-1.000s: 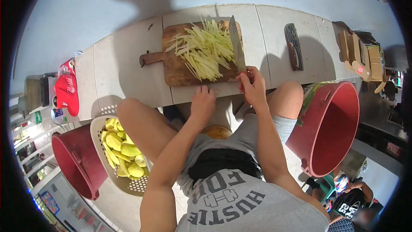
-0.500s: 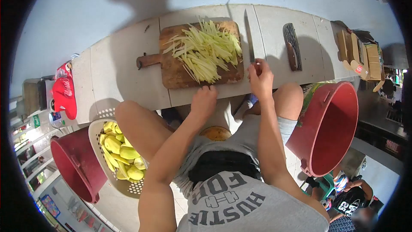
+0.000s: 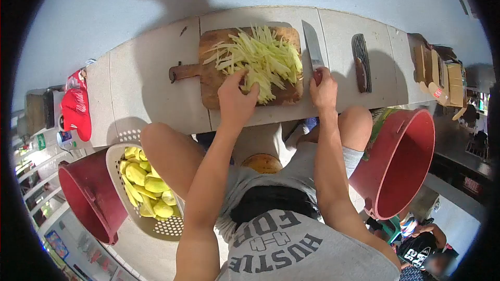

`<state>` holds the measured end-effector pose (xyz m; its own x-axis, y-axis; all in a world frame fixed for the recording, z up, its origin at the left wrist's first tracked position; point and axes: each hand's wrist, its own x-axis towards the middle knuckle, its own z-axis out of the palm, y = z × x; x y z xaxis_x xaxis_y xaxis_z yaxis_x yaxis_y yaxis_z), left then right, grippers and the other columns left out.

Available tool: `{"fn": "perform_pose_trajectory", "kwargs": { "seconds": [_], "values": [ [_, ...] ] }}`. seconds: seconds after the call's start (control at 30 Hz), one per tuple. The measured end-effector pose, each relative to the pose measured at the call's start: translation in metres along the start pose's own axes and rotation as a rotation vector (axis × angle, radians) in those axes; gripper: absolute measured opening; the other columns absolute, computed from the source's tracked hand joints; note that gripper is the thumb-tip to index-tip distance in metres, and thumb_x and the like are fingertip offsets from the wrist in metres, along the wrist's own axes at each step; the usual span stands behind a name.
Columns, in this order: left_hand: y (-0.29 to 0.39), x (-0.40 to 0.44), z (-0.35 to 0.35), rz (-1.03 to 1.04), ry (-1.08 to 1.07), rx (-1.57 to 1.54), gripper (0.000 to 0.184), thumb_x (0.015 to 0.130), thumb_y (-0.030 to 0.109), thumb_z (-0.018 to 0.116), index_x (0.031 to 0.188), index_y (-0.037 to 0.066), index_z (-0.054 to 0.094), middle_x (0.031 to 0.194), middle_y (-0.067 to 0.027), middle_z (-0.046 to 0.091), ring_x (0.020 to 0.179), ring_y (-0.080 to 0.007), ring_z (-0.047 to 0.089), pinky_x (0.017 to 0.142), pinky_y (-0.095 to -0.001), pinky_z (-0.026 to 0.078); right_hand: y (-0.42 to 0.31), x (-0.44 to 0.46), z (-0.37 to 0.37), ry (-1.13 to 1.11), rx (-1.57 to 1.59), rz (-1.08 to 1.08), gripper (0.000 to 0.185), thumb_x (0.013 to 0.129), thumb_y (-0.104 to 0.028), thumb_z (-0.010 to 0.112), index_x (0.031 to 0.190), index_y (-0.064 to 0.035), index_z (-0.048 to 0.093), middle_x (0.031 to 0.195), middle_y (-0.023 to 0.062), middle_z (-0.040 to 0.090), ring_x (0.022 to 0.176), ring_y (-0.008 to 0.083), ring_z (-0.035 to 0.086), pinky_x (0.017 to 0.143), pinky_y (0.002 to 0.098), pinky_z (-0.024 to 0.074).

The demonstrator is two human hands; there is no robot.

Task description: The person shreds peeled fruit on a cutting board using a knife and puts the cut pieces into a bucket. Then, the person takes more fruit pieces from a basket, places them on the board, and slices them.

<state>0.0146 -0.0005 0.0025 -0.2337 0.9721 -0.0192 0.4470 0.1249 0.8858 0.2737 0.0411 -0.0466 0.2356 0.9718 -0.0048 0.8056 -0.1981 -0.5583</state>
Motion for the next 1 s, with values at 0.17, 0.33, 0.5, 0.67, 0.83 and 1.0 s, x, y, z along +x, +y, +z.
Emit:
{"fn": "perform_pose_trajectory", "kwargs": {
  "seconds": [0.17,0.33,0.5,0.67,0.83,1.0],
  "values": [
    [-0.009,-0.002,-0.009,0.001,0.046,0.097,0.065,0.074,0.015,0.075,0.134,0.000,0.053,0.130,-0.0253,0.054,0.126,-0.0428,0.048,0.107,-0.0488,0.040,-0.026,0.002,-0.027,-0.218,-0.236,0.085,0.044,0.081,-0.009,0.069,0.123,-0.0027,0.060,0.108,0.0243,0.068,0.100,0.0441,0.066,0.086,0.0515,0.0533],
    [-0.008,-0.011,-0.008,-0.098,-0.140,0.434,0.114,0.063,0.017,0.085,0.153,-0.003,0.018,0.139,-0.0343,0.037,0.131,-0.0488,0.035,0.111,-0.0591,0.029,-0.077,0.026,-0.044,-0.345,-0.045,-0.291,0.080,0.071,-0.006,0.074,0.144,-0.0119,0.045,0.135,0.0265,0.052,0.127,0.0453,0.052,0.099,0.0494,0.0513],
    [-0.017,0.004,0.018,-0.075,-0.096,0.433,0.126,0.059,0.018,0.089,0.155,-0.004,0.010,0.142,-0.0356,0.031,0.133,-0.0514,0.033,0.116,-0.0600,0.022,-0.116,0.060,-0.015,-0.612,-0.280,-0.281,0.111,0.061,0.000,0.078,0.156,-0.0237,0.028,0.154,0.0251,0.031,0.135,0.0486,0.044,0.109,0.0493,0.0469],
    [-0.006,0.022,0.019,-0.081,-0.178,0.368,0.120,0.066,0.019,0.088,0.154,-0.008,0.011,0.142,-0.0369,0.031,0.134,-0.0513,0.030,0.113,-0.0632,0.022,-0.144,0.064,-0.003,-0.703,-0.427,-0.262,0.107,0.064,0.004,0.074,0.157,-0.0236,0.029,0.155,0.0256,0.028,0.136,0.0487,0.044,0.109,0.0524,0.0476],
    [-0.018,0.044,0.041,0.147,-0.065,0.320,0.126,0.056,0.022,0.094,0.154,-0.002,0.018,0.142,-0.0346,0.031,0.135,-0.0529,0.031,0.116,-0.0605,0.023,-0.140,0.066,0.013,-0.783,-0.346,-0.307,0.111,0.060,0.004,0.074,0.157,-0.0254,0.028,0.152,0.0221,0.036,0.130,0.0422,0.052,0.107,0.0465,0.0485],
    [-0.018,0.048,0.036,0.138,-0.106,0.274,0.126,0.054,0.023,0.095,0.154,0.000,0.022,0.142,-0.0330,0.033,0.135,-0.0522,0.031,0.114,-0.0569,0.031,-0.145,0.071,0.008,-0.872,-0.213,-0.382,0.106,0.059,0.000,0.074,0.155,-0.0177,0.034,0.146,0.0209,0.048,0.130,0.0392,0.053,0.108,0.0422,0.0469]
  ]
}}
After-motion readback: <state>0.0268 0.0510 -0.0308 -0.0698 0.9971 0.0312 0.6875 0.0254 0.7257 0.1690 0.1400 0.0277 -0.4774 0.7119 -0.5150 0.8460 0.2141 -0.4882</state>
